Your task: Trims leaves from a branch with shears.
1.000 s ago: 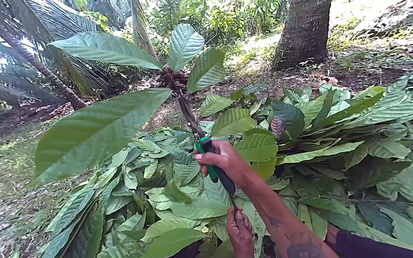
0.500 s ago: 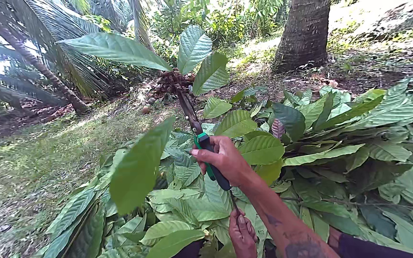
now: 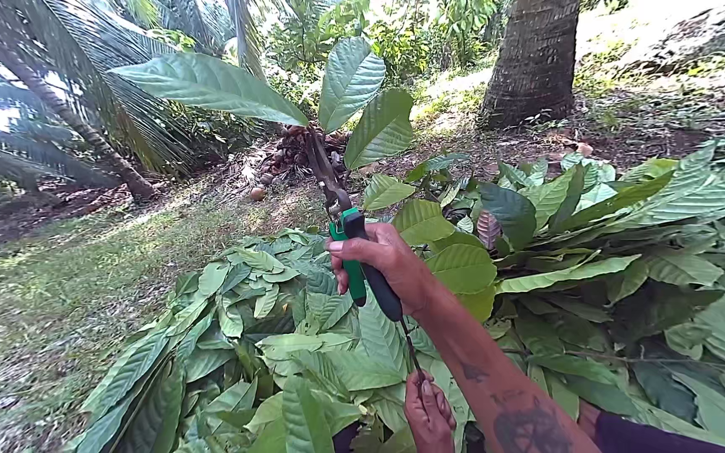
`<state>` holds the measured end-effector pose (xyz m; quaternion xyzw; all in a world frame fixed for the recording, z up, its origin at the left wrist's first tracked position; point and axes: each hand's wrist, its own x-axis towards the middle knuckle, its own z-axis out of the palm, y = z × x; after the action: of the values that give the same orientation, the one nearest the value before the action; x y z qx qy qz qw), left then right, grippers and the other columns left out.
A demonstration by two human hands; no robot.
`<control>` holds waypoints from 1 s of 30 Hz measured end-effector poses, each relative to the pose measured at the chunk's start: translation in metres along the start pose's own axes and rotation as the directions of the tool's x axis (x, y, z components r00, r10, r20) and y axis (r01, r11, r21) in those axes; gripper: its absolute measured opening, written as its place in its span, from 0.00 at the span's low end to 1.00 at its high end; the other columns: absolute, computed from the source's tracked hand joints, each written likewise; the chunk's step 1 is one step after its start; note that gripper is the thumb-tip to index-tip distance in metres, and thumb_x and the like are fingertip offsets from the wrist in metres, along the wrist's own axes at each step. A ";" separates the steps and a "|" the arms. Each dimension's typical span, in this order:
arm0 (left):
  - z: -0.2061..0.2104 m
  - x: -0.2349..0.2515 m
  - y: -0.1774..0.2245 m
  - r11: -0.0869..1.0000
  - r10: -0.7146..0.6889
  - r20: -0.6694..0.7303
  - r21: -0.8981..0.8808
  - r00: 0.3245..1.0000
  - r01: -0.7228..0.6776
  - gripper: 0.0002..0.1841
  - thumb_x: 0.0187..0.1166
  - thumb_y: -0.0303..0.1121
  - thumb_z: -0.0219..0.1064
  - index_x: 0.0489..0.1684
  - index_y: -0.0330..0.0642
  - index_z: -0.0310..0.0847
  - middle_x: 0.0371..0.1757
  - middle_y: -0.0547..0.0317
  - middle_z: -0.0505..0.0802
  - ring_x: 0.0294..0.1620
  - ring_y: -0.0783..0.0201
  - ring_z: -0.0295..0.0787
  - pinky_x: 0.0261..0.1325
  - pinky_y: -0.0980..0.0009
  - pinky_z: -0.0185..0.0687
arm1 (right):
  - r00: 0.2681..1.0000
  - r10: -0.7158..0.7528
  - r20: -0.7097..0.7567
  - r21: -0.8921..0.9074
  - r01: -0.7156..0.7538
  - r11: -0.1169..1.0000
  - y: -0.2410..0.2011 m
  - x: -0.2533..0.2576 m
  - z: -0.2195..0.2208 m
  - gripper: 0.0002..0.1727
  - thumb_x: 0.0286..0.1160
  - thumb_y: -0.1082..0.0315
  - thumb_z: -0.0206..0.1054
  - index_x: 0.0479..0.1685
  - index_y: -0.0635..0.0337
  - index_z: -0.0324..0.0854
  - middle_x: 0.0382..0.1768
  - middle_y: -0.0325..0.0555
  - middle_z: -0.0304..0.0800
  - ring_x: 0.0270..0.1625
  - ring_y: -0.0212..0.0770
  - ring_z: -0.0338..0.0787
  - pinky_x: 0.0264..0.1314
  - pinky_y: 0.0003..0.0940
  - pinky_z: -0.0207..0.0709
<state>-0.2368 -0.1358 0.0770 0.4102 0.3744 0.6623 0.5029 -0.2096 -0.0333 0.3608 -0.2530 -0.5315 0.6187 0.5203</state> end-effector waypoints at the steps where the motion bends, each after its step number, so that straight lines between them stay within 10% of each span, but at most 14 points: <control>1: 0.000 0.000 0.000 1.000 0.002 0.004 -0.003 1.000 -0.002 0.10 0.87 0.22 0.43 0.51 0.38 0.71 0.17 0.80 0.78 0.15 0.87 0.72 0.21 0.88 0.72 | 1.000 0.004 -0.003 0.006 -0.004 1.000 -0.001 0.000 0.001 0.11 0.82 0.66 0.60 0.42 0.68 0.80 0.24 0.45 0.84 0.24 0.36 0.87 0.34 0.29 0.88; 13: 0.000 -0.002 -0.003 0.997 0.012 0.033 -0.083 0.999 -0.009 0.10 0.87 0.23 0.44 0.50 0.41 0.72 0.17 0.80 0.79 0.15 0.87 0.72 0.21 0.88 0.71 | 0.999 0.005 -0.034 0.121 -0.001 0.993 0.002 0.003 0.008 0.11 0.85 0.68 0.60 0.39 0.69 0.78 0.20 0.46 0.81 0.18 0.35 0.84 0.27 0.29 0.87; 18: -0.002 0.006 0.006 0.997 -0.018 -0.015 -0.076 1.000 0.017 0.10 0.87 0.24 0.43 0.47 0.41 0.72 0.16 0.79 0.77 0.14 0.85 0.72 0.20 0.87 0.72 | 0.998 0.022 0.053 -0.322 -0.004 0.947 0.032 -0.027 0.004 0.18 0.68 0.58 0.73 0.50 0.62 0.83 0.29 0.37 0.84 0.28 0.28 0.84 0.34 0.26 0.81; 22: -0.029 0.033 0.005 0.999 0.041 -0.079 0.022 0.996 -0.040 0.14 0.81 0.26 0.56 0.59 0.26 0.76 0.40 0.63 0.91 0.40 0.79 0.89 0.50 0.77 0.88 | 0.995 0.084 -0.047 -0.501 -0.096 0.860 0.082 -0.105 -0.014 0.34 0.57 0.47 0.75 0.60 0.61 0.82 0.40 0.37 0.87 0.40 0.27 0.86 0.44 0.28 0.81; 25: -0.034 0.060 0.042 0.992 -0.051 -0.101 0.108 0.994 0.062 0.13 0.91 0.29 0.41 0.52 0.37 0.72 0.20 0.73 0.78 0.15 0.82 0.72 0.19 0.84 0.72 | 0.948 0.213 -0.237 -0.421 -0.298 0.857 0.119 -0.156 -0.029 0.34 0.55 0.47 0.73 0.61 0.60 0.82 0.37 0.32 0.88 0.38 0.25 0.87 0.42 0.26 0.82; 30: -0.038 0.072 0.062 0.995 -0.041 -0.099 0.082 0.994 0.049 0.12 0.92 0.26 0.39 0.49 0.36 0.71 0.17 0.73 0.73 0.11 0.81 0.66 0.15 0.85 0.65 | 0.839 0.444 -0.315 -0.315 -0.534 0.785 0.154 -0.166 -0.039 0.27 0.57 0.50 0.73 0.53 0.58 0.81 0.29 0.33 0.83 0.28 0.29 0.84 0.35 0.29 0.80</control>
<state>-0.3052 -0.0824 0.1307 0.3897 0.4353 0.6536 0.4810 -0.1789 -0.1527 0.1677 -0.5491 -0.4972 0.5815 0.3364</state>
